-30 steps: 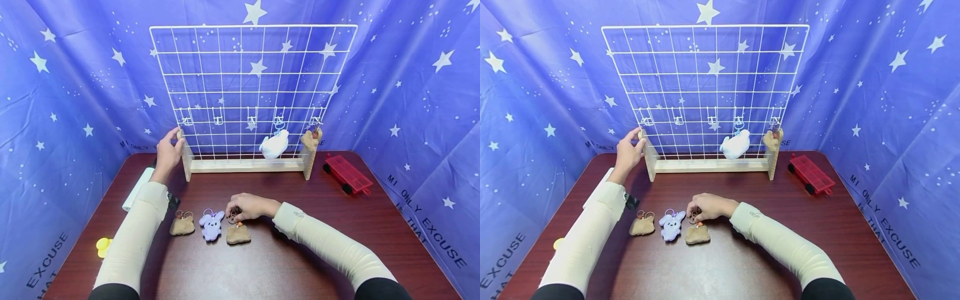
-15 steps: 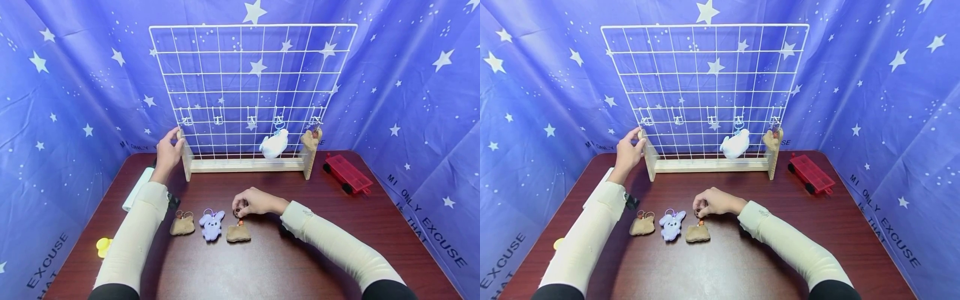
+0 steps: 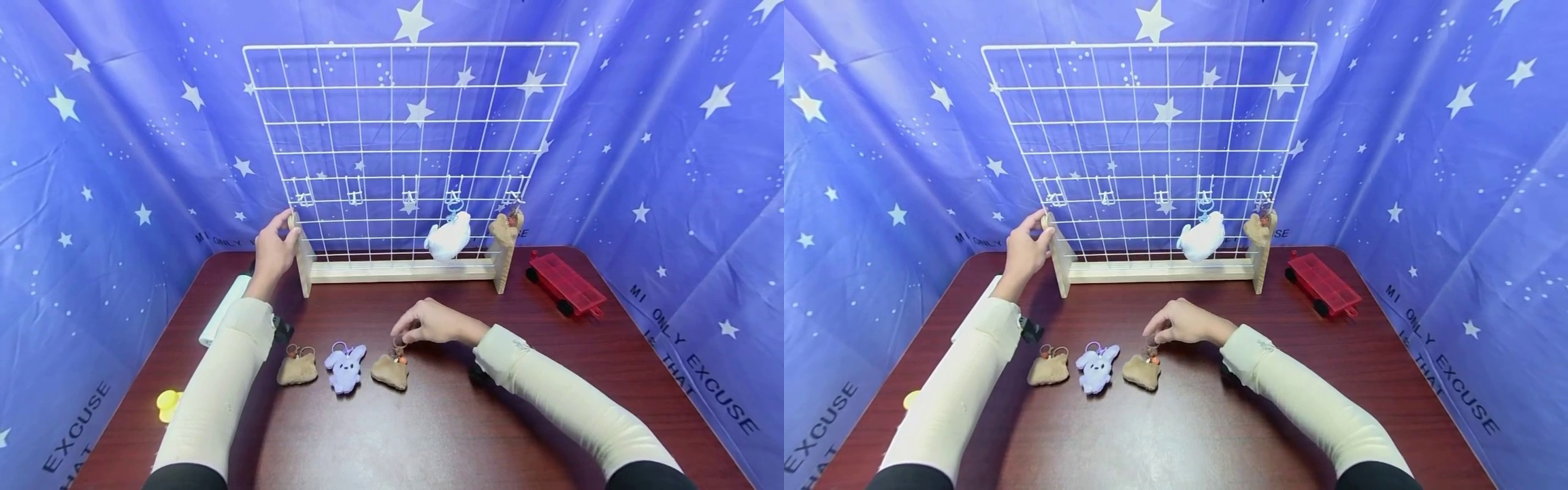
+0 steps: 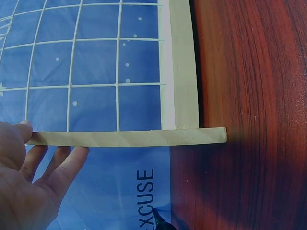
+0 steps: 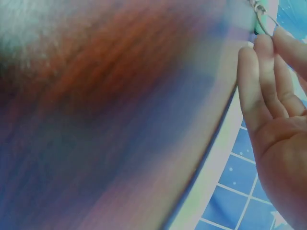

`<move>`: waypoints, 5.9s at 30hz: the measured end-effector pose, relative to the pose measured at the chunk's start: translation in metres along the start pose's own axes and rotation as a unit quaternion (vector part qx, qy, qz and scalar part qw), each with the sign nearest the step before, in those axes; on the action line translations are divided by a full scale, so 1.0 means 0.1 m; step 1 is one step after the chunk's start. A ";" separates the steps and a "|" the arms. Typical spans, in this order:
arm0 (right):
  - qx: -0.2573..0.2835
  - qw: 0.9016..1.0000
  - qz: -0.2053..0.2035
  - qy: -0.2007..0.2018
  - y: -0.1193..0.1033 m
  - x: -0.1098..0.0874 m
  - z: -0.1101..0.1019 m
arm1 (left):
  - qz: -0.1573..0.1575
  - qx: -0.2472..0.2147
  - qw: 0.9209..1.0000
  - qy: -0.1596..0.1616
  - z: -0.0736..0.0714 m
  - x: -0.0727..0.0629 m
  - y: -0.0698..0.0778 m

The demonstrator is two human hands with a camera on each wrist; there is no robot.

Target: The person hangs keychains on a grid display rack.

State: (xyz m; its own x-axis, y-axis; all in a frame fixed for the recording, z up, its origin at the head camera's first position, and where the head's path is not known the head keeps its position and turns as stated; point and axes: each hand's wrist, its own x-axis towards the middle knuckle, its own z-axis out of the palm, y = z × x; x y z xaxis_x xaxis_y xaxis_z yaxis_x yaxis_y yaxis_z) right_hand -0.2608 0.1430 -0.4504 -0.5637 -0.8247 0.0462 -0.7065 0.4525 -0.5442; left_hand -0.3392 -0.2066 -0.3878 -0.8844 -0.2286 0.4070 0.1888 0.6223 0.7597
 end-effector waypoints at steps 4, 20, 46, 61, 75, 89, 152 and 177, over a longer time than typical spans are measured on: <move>-0.022 0.999 -0.016 0.040 0.00 -0.02 -0.08 | 0.000 0.000 1.000 0.000 -0.01 0.00 0.00; 0.002 0.988 0.035 0.153 -0.09 0.01 -0.49 | -0.003 -0.005 1.000 -0.001 -0.01 0.00 -0.02; 0.017 0.955 0.121 0.269 -0.41 0.15 -1.29 | -0.006 0.002 1.000 0.000 0.00 -0.01 -0.03; 0.000 0.935 0.131 0.330 -0.48 0.29 -1.53 | 0.002 0.004 1.000 0.004 -0.01 -0.01 -0.03; -0.004 0.915 0.182 0.360 -0.44 0.34 -1.54 | -0.004 0.007 1.000 -0.002 0.01 0.00 -0.02; -0.015 0.904 0.200 0.377 -0.43 0.41 -1.52 | 0.002 0.007 1.000 0.000 0.00 0.00 -0.02; -0.009 0.879 0.298 0.372 0.62 -1.24 -1.63 | 0.219 0.189 0.864 -0.412 -0.39 -1.37 -0.50; -0.050 0.886 0.321 0.330 0.85 -1.15 -1.65 | 0.250 0.222 0.876 -0.347 -0.37 -1.47 -0.54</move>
State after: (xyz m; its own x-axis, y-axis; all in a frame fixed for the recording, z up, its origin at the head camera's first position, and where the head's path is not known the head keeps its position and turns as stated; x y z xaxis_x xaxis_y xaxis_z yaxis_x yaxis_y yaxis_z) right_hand -0.3271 0.3321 -0.3637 -0.9676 -0.0233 0.2513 -0.1648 0.8124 -0.5593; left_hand -0.2039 -0.2345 -0.4698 -0.8137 0.5709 0.1098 0.5791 0.7791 0.2400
